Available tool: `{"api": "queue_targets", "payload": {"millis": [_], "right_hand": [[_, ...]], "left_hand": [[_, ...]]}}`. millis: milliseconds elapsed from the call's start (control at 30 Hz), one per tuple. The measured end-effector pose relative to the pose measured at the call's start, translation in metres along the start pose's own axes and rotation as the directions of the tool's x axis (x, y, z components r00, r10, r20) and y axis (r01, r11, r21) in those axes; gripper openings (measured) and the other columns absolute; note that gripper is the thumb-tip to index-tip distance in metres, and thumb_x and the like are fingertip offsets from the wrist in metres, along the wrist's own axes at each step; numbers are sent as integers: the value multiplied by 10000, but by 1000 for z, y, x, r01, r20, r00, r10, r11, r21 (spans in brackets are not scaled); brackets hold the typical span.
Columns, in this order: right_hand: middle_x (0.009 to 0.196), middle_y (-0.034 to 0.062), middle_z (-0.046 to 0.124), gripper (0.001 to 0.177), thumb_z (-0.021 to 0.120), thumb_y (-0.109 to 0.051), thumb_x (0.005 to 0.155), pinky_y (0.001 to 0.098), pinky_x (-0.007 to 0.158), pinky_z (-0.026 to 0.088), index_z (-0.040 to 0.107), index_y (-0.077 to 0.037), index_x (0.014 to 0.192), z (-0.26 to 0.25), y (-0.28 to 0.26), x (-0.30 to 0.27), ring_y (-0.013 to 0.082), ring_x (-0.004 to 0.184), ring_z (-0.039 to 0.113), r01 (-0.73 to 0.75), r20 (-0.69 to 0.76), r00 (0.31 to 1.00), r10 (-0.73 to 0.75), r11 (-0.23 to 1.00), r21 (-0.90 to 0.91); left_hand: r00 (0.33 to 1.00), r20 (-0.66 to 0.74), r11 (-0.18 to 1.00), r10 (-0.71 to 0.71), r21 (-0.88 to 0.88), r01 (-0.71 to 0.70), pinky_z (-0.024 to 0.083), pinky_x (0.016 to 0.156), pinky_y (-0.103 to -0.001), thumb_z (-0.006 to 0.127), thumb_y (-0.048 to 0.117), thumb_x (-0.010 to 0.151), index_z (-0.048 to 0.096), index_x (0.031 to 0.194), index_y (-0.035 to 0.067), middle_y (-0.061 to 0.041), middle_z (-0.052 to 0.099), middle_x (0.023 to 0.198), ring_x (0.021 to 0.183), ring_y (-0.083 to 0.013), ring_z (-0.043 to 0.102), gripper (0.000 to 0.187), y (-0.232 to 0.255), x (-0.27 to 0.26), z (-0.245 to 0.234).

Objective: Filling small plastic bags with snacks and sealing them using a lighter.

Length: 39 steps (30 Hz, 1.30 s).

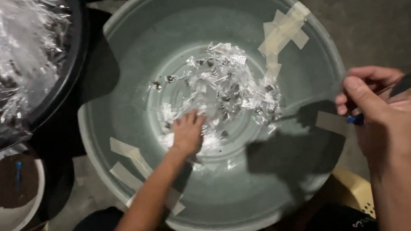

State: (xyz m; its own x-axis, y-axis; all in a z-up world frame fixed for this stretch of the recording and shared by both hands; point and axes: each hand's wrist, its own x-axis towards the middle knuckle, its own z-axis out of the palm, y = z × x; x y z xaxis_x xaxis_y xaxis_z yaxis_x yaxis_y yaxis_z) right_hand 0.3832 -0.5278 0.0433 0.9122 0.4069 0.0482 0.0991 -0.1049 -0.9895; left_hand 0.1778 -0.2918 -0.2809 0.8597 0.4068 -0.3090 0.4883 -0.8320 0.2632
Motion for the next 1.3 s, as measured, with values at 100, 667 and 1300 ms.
{"api": "queue_targets", "payload": {"millis": [100,667,1300], "right_hand": [[930,107,686,118,731,-56,1006,219,601,560,680,-26,1108,6,-3,-1,160,723,680,-62,49,997,60,997,39],[821,54,621,125,752,-102,1024,207,588,459,704,-33,1116,17,10,-4,104,650,572,47,126,991,-35,994,-95],[1414,174,662,173,735,-106,884,236,516,490,711,27,992,69,-3,-9,126,679,598,-91,429,885,183,970,-226]], "left_hand": [[910,412,994,-33,-80,72,54,1211,-701,833,398,810,335,1569,281,-124,153,1687,1549,-389,123,916,-4,-40,-78],[847,-298,862,-441,-403,307,430,845,-547,665,285,889,629,1078,93,-186,610,1156,1029,-415,596,272,-3,40,17],[929,-264,-55,-259,-956,-288,601,842,-336,770,-18,826,397,1494,120,-159,699,1084,885,-189,725,777,106,-43,-211]]}}
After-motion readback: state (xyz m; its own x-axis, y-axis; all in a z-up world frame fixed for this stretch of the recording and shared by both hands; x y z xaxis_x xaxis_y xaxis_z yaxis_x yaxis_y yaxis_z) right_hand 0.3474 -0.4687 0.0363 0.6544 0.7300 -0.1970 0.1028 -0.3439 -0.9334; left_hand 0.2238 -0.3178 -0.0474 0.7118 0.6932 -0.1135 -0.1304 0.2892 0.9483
